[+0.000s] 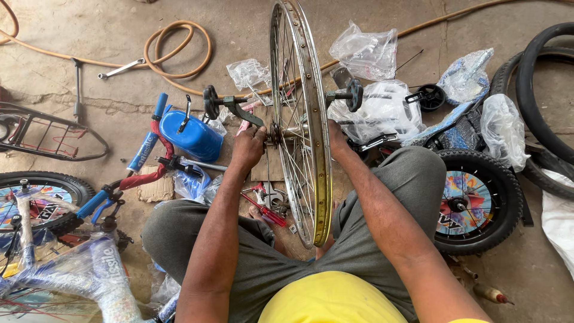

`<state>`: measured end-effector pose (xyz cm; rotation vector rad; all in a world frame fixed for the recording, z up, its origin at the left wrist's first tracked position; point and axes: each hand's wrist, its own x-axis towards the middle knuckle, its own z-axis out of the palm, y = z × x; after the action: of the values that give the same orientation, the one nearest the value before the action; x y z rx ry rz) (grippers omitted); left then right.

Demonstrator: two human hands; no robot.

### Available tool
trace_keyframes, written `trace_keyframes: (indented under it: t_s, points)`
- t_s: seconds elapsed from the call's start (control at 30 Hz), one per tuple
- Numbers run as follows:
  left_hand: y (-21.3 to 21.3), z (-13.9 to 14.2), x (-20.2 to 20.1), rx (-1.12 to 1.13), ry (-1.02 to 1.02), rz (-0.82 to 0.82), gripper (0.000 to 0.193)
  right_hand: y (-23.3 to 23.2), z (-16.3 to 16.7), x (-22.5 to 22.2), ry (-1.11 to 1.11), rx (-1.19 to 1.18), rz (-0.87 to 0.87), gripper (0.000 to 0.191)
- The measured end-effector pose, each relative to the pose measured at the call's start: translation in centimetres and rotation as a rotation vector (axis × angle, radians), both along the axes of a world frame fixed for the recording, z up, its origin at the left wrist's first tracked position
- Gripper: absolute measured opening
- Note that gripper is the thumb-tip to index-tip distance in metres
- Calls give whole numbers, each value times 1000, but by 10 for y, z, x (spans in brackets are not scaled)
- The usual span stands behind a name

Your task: The person sits on the floor and works on a bicycle wheel mounted in a truing stand. They adjust the hub and spokes, spin the wheel to check alignment, and apply lubricant to the hub area using a bottle.

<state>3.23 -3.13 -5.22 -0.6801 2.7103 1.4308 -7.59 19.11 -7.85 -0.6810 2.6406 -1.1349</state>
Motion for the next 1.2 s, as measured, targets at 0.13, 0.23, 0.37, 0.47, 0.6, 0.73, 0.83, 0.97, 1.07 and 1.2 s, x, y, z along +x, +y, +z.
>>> trace_keyframes:
  t_s: [0.13, 0.23, 0.37, 0.47, 0.6, 0.73, 0.83, 0.97, 1.07, 1.2]
  points:
    - [-2, 2, 1, -138, 50, -27, 39, 4, 4, 1, -162, 36, -32, 29]
    - [-3, 1, 2, -207, 56, -48, 37, 7, 11, 5, 71, 23, 127, 42]
    - [-2, 1, 1, -271, 36, -103, 35, 10, 14, 8, -42, 2, -36, 52]
    - [1, 5, 0, -267, -41, -168, 36, 13, 8, 8, -77, -80, -58, 48]
    - [4, 10, 1, -245, -169, -246, 37, 18, -7, 1, -241, 351, -160, 37]
    - [6, 14, 2, -265, -186, -279, 36, 24, -19, -6, 279, 74, -106, 26]
    - [7, 16, 3, -239, -139, -269, 41, 25, -21, -10, 163, 42, -176, 20]
    - [10, 23, 7, -270, -57, -338, 64, 18, -20, -8, 27, -120, -303, 21]
    - [13, 29, 12, -304, -75, -387, 75, 11, -20, -4, 50, -163, -265, 21]
    - [12, 33, 16, -362, -86, -370, 69, 8, -22, 0, -774, -992, -352, 21]
